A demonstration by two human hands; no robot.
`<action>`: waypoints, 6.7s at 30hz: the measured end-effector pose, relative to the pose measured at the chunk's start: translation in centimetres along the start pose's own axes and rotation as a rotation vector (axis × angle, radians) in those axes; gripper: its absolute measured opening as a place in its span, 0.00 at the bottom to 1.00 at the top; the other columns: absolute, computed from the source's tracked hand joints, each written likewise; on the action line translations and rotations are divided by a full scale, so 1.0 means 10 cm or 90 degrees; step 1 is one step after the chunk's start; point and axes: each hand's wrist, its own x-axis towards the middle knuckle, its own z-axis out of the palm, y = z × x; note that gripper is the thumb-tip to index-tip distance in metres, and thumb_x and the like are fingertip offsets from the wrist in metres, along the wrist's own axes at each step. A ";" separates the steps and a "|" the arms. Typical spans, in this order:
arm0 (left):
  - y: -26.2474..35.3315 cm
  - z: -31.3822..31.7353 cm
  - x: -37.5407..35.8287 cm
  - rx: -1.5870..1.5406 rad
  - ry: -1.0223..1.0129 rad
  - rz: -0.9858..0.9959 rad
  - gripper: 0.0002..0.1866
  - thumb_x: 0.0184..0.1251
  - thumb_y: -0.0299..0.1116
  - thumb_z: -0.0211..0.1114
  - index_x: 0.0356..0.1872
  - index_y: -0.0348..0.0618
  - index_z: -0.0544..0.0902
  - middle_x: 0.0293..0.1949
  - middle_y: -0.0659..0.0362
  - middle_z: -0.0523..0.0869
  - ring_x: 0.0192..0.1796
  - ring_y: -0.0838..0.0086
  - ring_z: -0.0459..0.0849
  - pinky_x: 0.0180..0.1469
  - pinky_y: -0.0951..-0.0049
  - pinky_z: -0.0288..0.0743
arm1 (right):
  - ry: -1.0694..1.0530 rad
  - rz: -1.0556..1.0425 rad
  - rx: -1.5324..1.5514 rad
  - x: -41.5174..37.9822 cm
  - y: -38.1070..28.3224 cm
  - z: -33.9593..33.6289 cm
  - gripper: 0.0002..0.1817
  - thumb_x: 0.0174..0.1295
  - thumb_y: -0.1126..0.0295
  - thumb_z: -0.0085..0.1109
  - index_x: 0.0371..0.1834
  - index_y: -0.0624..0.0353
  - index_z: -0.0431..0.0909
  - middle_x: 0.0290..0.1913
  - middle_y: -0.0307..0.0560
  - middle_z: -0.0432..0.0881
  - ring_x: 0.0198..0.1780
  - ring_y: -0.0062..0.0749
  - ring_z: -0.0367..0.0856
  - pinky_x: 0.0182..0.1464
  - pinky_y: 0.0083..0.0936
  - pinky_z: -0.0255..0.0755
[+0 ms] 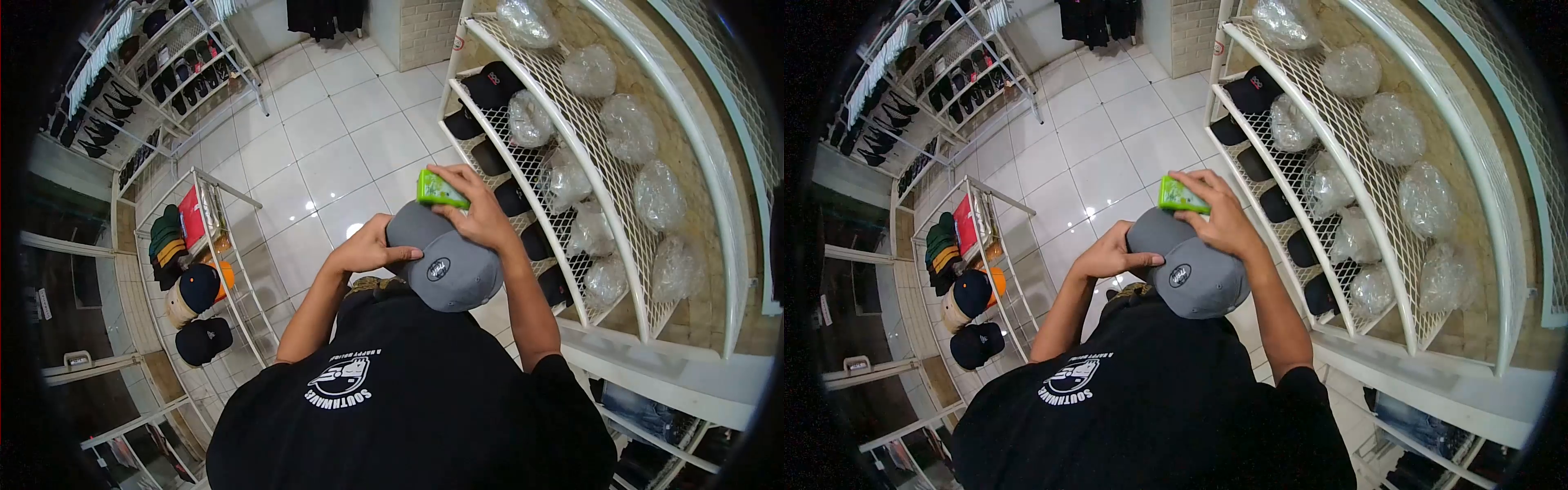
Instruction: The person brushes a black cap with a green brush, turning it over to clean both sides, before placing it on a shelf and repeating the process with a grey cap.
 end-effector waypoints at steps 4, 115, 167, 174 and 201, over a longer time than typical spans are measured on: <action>-0.18 -0.10 0.02 0.033 -0.001 0.004 0.17 0.62 0.30 0.78 0.48 0.33 0.86 0.37 0.59 0.91 0.39 0.80 0.84 0.44 0.76 0.79 | -0.134 -0.122 -0.057 -0.10 -0.32 0.15 0.36 0.53 0.78 0.71 0.70 0.53 0.78 0.61 0.49 0.78 0.63 0.43 0.78 0.68 0.34 0.69; -0.32 -1.77 -2.55 0.018 0.144 0.098 0.08 0.69 0.26 0.72 0.45 0.33 0.88 0.35 0.60 0.91 0.37 0.80 0.84 0.42 0.75 0.78 | -0.041 -0.021 -0.004 0.56 -1.26 2.36 0.36 0.52 0.78 0.71 0.69 0.48 0.79 0.62 0.48 0.78 0.66 0.46 0.74 0.72 0.38 0.67; -0.45 -1.67 -2.17 -0.751 0.249 0.167 0.32 0.86 0.53 0.43 0.74 0.35 0.64 0.68 0.48 0.76 0.71 0.59 0.75 0.72 0.56 0.72 | 0.196 -0.123 -0.155 0.30 -0.98 3.33 0.43 0.45 0.78 0.74 0.72 0.59 0.75 0.60 0.58 0.75 0.60 0.53 0.74 0.64 0.42 0.70; -0.50 -1.88 -2.21 -0.821 0.116 0.231 0.32 0.85 0.52 0.46 0.74 0.34 0.63 0.70 0.46 0.75 0.71 0.55 0.75 0.74 0.55 0.71 | 0.071 -0.258 -0.155 0.24 -1.01 3.30 0.41 0.47 0.80 0.71 0.71 0.59 0.75 0.60 0.57 0.75 0.61 0.51 0.75 0.63 0.40 0.71; -0.58 -1.64 -2.23 -0.431 0.385 0.140 0.35 0.86 0.56 0.42 0.73 0.29 0.66 0.68 0.49 0.76 0.68 0.67 0.77 0.71 0.68 0.70 | 0.285 -0.141 -0.315 0.73 -1.20 3.18 0.36 0.59 0.62 0.73 0.72 0.58 0.75 0.55 0.59 0.76 0.55 0.51 0.75 0.58 0.42 0.70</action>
